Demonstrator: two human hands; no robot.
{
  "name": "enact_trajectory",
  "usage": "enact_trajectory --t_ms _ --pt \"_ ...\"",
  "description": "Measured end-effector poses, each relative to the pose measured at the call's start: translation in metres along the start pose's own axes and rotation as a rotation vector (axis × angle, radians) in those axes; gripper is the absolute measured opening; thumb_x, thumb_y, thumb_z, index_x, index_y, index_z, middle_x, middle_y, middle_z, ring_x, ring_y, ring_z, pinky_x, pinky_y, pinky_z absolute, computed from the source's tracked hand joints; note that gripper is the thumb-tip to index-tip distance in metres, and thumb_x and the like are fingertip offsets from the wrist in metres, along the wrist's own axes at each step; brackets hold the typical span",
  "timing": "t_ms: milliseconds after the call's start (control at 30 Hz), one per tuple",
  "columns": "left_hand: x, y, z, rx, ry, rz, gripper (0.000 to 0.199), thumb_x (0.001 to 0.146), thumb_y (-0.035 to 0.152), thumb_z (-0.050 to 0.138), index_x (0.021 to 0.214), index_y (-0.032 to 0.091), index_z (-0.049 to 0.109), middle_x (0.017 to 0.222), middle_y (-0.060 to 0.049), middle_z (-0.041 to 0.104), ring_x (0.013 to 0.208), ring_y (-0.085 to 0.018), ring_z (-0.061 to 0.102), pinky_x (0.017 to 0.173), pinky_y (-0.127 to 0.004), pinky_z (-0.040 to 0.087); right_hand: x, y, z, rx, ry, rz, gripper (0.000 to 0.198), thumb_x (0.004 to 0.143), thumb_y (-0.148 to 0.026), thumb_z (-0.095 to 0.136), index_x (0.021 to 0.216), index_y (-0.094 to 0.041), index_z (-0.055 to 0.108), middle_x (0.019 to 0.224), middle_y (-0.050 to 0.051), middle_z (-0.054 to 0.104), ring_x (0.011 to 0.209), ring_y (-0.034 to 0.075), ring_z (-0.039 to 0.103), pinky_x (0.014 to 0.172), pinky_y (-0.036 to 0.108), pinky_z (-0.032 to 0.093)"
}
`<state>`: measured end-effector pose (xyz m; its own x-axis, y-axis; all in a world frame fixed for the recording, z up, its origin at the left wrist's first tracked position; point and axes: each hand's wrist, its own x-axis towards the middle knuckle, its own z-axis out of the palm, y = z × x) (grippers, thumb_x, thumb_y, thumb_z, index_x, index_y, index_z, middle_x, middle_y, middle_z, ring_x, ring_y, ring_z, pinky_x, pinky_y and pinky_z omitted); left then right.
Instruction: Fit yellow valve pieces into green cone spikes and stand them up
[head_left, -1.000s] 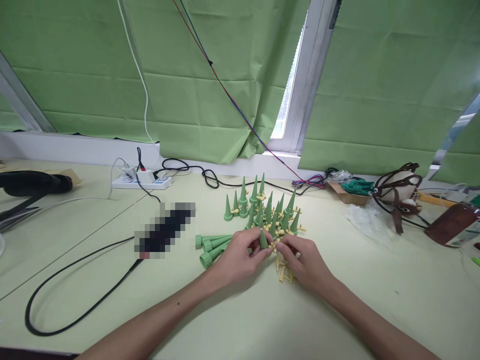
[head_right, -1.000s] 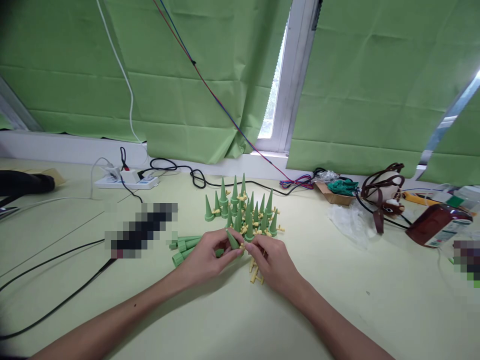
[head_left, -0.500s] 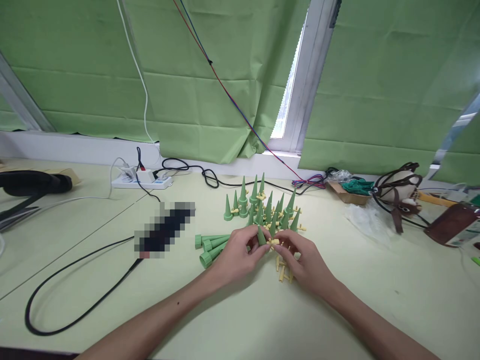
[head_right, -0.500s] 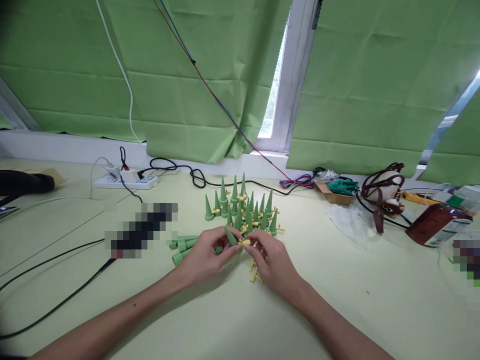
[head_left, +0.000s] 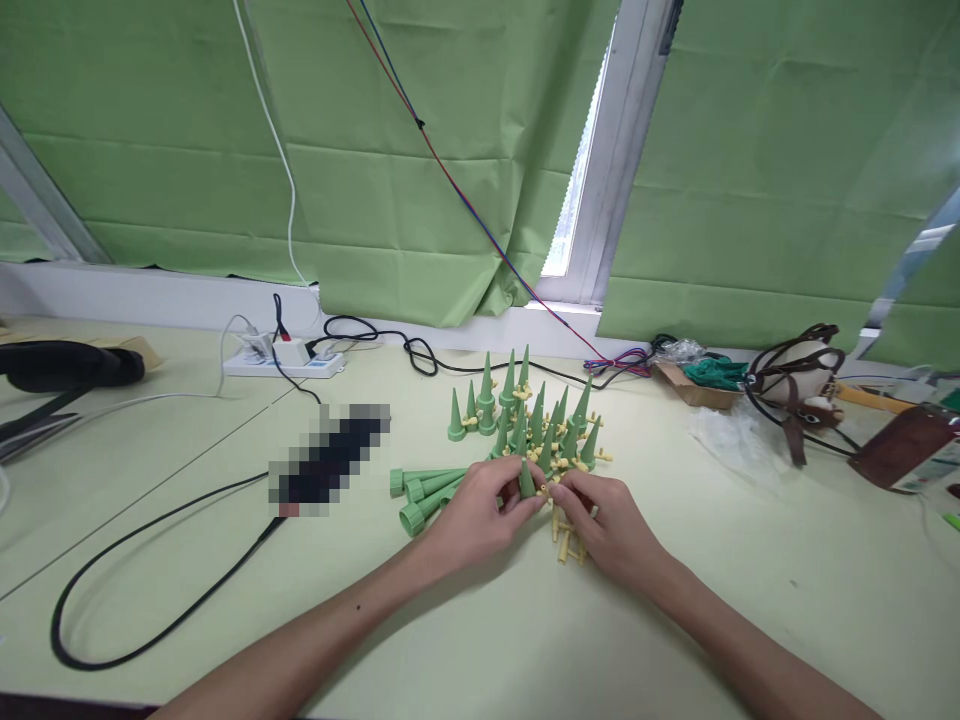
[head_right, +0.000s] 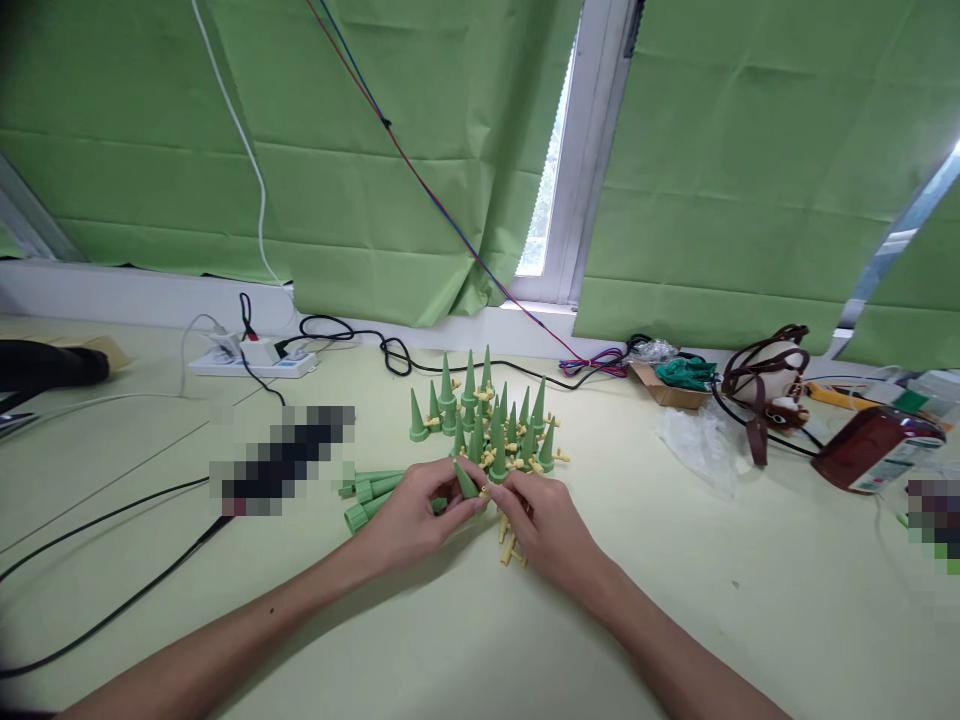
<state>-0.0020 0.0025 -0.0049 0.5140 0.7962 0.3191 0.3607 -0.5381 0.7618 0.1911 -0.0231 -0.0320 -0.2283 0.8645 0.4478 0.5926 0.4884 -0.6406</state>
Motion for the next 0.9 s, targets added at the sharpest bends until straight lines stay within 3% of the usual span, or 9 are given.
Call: enact_trajectory --t_ms 133,233,400,900 --pt "-0.0002 0.0026 -0.0004 0.014 -0.003 -0.006 0.014 0.089 0.026 0.061 0.094 0.015 0.069 0.066 0.002 0.055 0.058 -0.011 0.043 0.055 -0.024 0.034 -0.0011 -0.0007 -0.0012 -0.007 -0.005 0.017 0.041 0.102 -0.036 0.042 0.064 -0.021 0.041 0.056 -0.005 0.039 0.052 0.012 0.035 0.051 0.025 0.029" --pt "0.0001 0.0021 -0.0005 0.010 0.021 -0.021 0.014 0.089 0.028 0.061 0.094 0.016 0.068 0.066 0.003 0.055 0.059 -0.012 0.044 0.055 -0.024 0.035 -0.0013 -0.0051 -0.0038 0.049 -0.006 0.027 0.026 0.101 -0.036 0.047 0.084 -0.020 0.058 0.066 -0.002 0.055 0.058 0.013 0.047 0.053 0.024 0.036" --pt "0.0017 -0.0014 -0.0008 0.011 0.060 -0.036 0.016 0.090 0.033 0.061 0.094 0.018 0.066 0.067 0.003 0.055 0.060 -0.012 0.046 0.056 -0.024 0.036 -0.0008 -0.0087 -0.0050 0.097 0.013 0.000 0.018 0.098 -0.031 0.051 0.108 -0.018 0.059 0.079 0.003 0.063 0.063 0.015 0.054 0.052 0.024 0.042" --pt "0.0003 -0.0016 -0.0019 0.035 0.028 -0.027 0.016 0.089 0.031 0.061 0.096 0.018 0.066 0.065 0.003 0.054 0.059 -0.013 0.045 0.055 -0.024 0.035 -0.0002 -0.0060 -0.0047 0.096 -0.024 0.003 0.018 0.100 -0.029 0.047 0.096 -0.018 0.061 0.078 0.004 0.063 0.064 0.016 0.055 0.050 0.023 0.042"
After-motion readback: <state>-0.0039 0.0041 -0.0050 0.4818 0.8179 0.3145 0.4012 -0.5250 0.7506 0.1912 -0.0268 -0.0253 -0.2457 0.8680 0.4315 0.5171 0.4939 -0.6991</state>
